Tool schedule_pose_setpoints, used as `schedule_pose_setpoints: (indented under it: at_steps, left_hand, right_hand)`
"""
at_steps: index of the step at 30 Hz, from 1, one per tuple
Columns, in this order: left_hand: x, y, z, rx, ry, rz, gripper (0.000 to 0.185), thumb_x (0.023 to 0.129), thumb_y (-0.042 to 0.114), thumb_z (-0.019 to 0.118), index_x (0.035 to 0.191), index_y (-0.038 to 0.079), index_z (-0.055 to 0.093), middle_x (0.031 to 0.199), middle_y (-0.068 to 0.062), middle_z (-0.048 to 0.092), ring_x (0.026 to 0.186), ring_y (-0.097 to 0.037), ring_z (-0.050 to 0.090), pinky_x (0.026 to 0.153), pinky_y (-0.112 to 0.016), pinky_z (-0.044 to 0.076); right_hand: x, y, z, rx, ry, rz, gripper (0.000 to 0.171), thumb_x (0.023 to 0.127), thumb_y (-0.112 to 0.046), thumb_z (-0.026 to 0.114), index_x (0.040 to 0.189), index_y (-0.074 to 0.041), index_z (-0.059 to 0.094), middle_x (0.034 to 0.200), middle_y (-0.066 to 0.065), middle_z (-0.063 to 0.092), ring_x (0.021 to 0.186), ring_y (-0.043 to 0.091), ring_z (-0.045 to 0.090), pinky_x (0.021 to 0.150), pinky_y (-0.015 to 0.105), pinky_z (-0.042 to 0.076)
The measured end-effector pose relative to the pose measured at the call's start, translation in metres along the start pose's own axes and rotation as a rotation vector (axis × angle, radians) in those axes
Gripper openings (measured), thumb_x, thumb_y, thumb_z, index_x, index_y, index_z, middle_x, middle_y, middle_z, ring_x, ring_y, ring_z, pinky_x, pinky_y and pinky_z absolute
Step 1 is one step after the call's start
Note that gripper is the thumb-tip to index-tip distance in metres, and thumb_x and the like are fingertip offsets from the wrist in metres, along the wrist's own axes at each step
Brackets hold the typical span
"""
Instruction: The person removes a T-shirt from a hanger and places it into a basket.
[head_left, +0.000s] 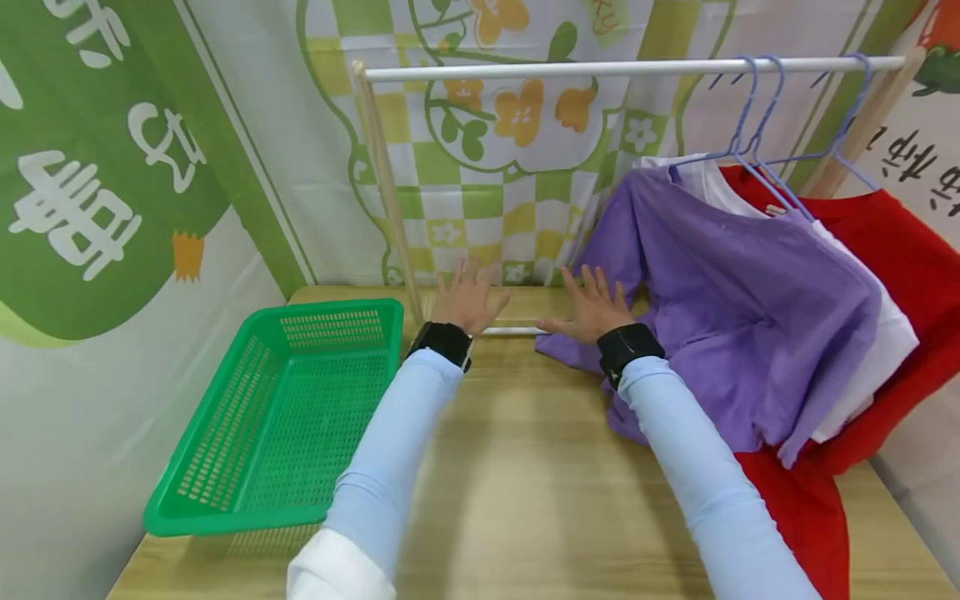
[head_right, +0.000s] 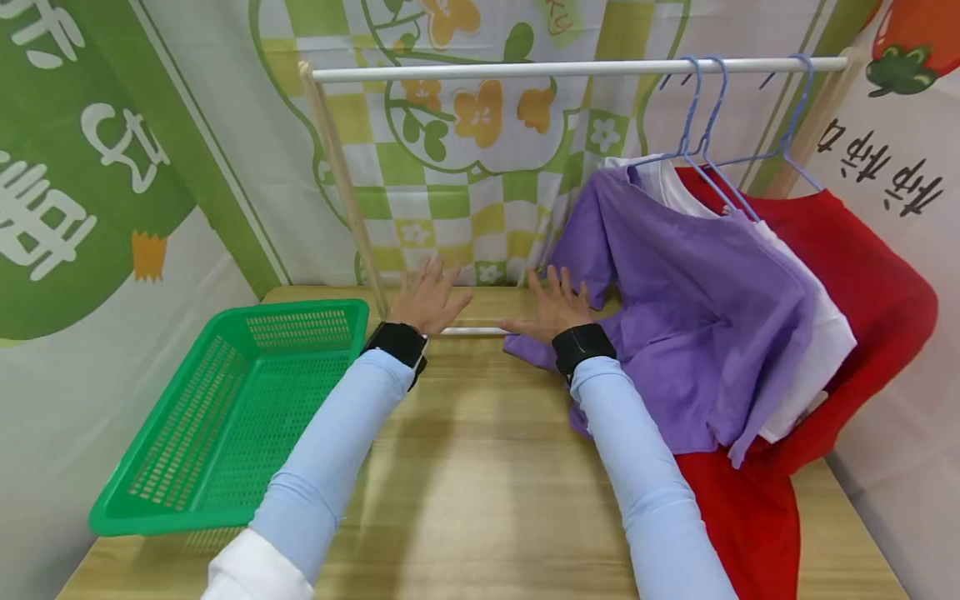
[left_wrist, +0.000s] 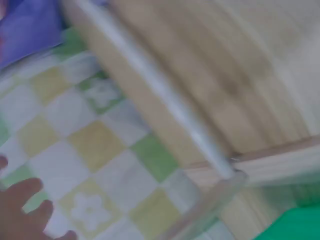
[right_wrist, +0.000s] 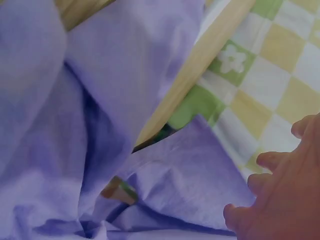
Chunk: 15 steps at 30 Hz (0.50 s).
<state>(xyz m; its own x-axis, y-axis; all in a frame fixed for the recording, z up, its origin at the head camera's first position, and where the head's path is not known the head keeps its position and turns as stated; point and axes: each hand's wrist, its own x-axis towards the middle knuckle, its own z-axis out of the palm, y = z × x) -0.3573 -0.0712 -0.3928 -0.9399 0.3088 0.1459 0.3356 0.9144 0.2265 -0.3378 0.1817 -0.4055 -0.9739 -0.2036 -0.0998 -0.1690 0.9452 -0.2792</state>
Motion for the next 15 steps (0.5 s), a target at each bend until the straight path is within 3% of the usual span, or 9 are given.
schedule_pose_setpoints:
  at_steps: [2,5,7,9,11,12,15]
  left_hand:
    - [0.0,0.0,-0.017,-0.083,0.216,0.04,0.064,0.108,0.049,0.041,0.164,0.017,0.036,0.167,-0.018,0.039,0.157,-0.038,0.032,0.127,-0.062,0.025]
    - [-0.003,-0.001,-0.05,-0.21,0.628,0.045,0.052,0.1,0.032,0.052,0.145,0.006,0.053,0.137,-0.02,0.059,0.127,-0.039,0.054,0.11,-0.054,0.041]
    - [-0.005,-0.004,-0.073,-0.301,0.876,-0.017,0.045,0.094,0.027,0.059,0.131,0.002,0.055,0.121,-0.02,0.057,0.113,-0.038,0.053,0.101,-0.05,0.042]
    - [-0.006,-0.012,-0.089,-0.411,1.045,-0.11,0.046,0.089,0.026,0.064,0.125,0.001,0.051,0.119,-0.021,0.052,0.11,-0.036,0.049,0.1,-0.046,0.041]
    - [-0.003,-0.024,-0.098,-0.531,1.106,-0.2,0.055,0.086,0.028,0.068,0.13,0.004,0.046,0.125,-0.02,0.049,0.117,-0.033,0.047,0.104,-0.041,0.039]
    - [-0.001,-0.031,-0.1,-0.582,1.087,-0.232,0.061,0.086,0.03,0.07,0.135,0.005,0.044,0.129,-0.018,0.047,0.12,-0.031,0.046,0.105,-0.038,0.039]
    - [0.01,-0.056,-0.098,-0.763,0.921,-0.263,0.063,0.088,0.035,0.075,0.139,0.012,0.045,0.126,-0.006,0.05,0.117,-0.021,0.048,0.101,-0.03,0.04]
  right_hand:
    - [-0.003,0.001,-0.003,0.013,-0.001,-0.017,0.114,0.092,-0.082,0.053,0.17,-0.027,-0.009,0.177,0.021,-0.007,0.164,0.042,-0.014,0.128,0.071,-0.006]
    - [-0.013,0.001,-0.008,0.065,0.002,-0.046,0.113,0.092,-0.082,0.051,0.169,-0.028,-0.011,0.177,0.02,-0.006,0.164,0.041,-0.016,0.127,0.071,-0.006]
    - [-0.023,0.001,-0.012,0.11,0.006,-0.065,0.111,0.094,-0.08,0.052,0.17,-0.026,-0.01,0.177,0.021,-0.004,0.163,0.044,-0.015,0.127,0.072,-0.005]
    - [-0.036,0.0,-0.016,0.149,0.022,-0.086,0.109,0.097,-0.073,0.055,0.171,-0.021,-0.006,0.177,0.024,0.0,0.163,0.047,-0.008,0.127,0.073,0.001]
    - [-0.051,-0.004,-0.023,0.167,0.052,-0.108,0.104,0.1,-0.065,0.059,0.171,-0.013,0.002,0.176,0.027,0.008,0.163,0.051,0.004,0.127,0.072,0.01]
    - [-0.057,-0.007,-0.026,0.171,0.075,-0.12,0.1,0.101,-0.059,0.061,0.17,-0.01,0.007,0.174,0.028,0.013,0.161,0.051,0.011,0.127,0.072,0.016]
    - [-0.078,-0.023,-0.042,0.151,0.164,-0.145,0.087,0.102,-0.047,0.065,0.167,-0.007,0.023,0.169,0.026,0.031,0.154,0.05,0.033,0.12,0.069,0.034]
